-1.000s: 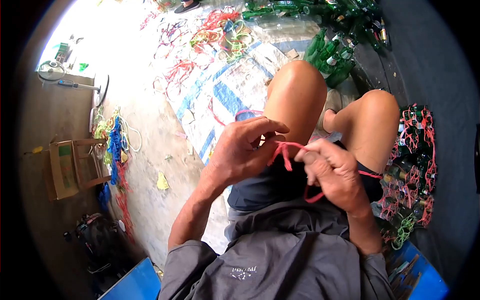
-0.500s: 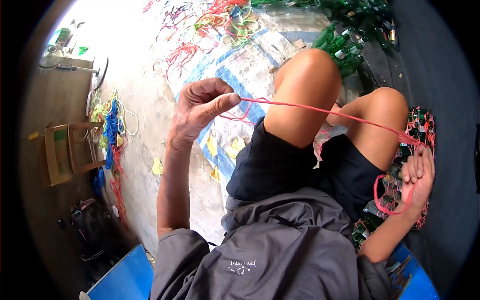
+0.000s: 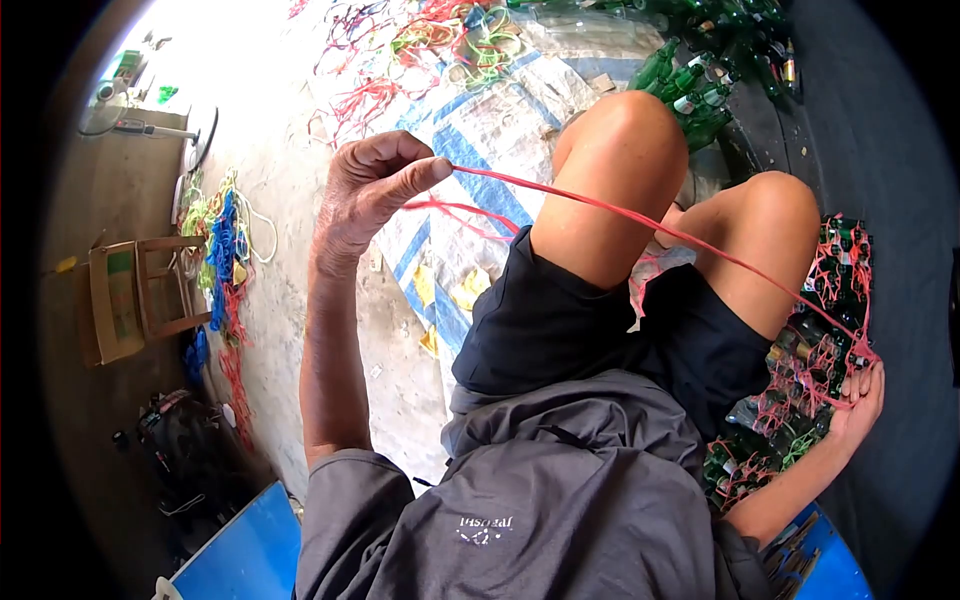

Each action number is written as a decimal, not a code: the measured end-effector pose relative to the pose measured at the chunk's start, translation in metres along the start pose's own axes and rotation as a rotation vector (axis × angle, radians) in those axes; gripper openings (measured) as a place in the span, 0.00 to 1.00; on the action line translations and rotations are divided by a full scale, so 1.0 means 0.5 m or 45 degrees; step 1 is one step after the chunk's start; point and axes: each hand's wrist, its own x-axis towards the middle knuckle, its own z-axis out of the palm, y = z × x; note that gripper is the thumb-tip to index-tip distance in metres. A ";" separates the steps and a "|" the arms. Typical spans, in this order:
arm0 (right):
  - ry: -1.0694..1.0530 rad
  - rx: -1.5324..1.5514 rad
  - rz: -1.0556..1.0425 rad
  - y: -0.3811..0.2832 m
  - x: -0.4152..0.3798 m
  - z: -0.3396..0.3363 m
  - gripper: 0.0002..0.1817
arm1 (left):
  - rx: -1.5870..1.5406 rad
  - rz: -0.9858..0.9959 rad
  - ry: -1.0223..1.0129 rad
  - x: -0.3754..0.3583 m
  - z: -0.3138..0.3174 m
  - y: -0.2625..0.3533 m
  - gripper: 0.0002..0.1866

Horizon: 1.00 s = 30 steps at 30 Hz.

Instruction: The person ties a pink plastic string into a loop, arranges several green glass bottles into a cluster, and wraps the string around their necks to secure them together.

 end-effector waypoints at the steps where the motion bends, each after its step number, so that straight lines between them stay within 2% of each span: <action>1: 0.021 -0.018 0.022 0.008 0.001 -0.013 0.12 | -0.003 -0.007 0.002 0.001 -0.002 0.001 0.08; 6: 0.099 -0.138 0.209 0.085 -0.001 -0.085 0.13 | -0.007 0.004 0.048 0.002 -0.016 0.003 0.07; 8: 0.090 -0.151 0.280 0.124 -0.004 -0.110 0.10 | -0.035 0.026 0.065 -0.001 -0.024 0.007 0.07; 10: 0.046 -0.388 0.282 0.164 -0.027 -0.111 0.10 | -0.058 0.064 0.086 -0.001 -0.029 0.013 0.07; 11: -0.127 -0.512 0.390 0.166 -0.032 -0.116 0.11 | -0.073 0.034 0.090 -0.004 -0.029 0.021 0.06; 12: -0.151 -0.552 0.470 0.182 -0.035 -0.113 0.12 | -0.062 0.045 0.099 -0.007 -0.024 0.027 0.06; 14: -0.330 -0.998 0.271 0.214 -0.014 -0.141 0.16 | -0.040 0.068 0.116 -0.013 -0.009 0.040 0.06; 15: -0.265 -1.055 -0.004 0.211 -0.022 -0.121 0.16 | -0.075 0.069 0.115 -0.020 0.009 0.057 0.06; 17: -0.127 -1.145 -0.555 0.174 -0.068 0.009 0.18 | -0.084 0.056 0.054 -0.032 0.041 0.079 0.06; 19: -0.146 -0.850 -0.490 0.093 -0.131 0.156 0.18 | -0.144 0.054 -0.077 -0.044 0.082 0.104 0.04; 20: -0.236 -0.761 -0.605 0.072 -0.159 0.214 0.18 | -0.204 0.054 -0.108 -0.050 0.108 0.111 0.06; 22: -0.515 -0.662 -0.999 0.031 -0.215 0.338 0.21 | -0.261 0.078 -0.199 -0.067 0.166 0.137 0.06; 23: -0.643 -0.833 -1.142 -0.003 -0.248 0.391 0.24 | -0.214 0.133 -0.276 -0.076 0.185 0.126 0.07; 25: -0.955 -0.795 -1.315 -0.033 -0.293 0.480 0.33 | -0.076 0.134 -0.417 -0.092 0.216 0.175 0.06; 26: -1.147 -0.676 -1.226 -0.016 -0.299 0.502 0.34 | -0.112 0.068 -0.433 -0.103 0.235 0.175 0.06; 28: -1.447 -0.515 -1.026 0.008 -0.310 0.538 0.23 | -0.266 0.210 -0.399 -0.108 0.269 0.161 0.08; 30: -1.381 -0.406 -0.731 0.025 -0.336 0.544 0.19 | -0.194 0.150 -0.422 -0.107 0.262 0.147 0.08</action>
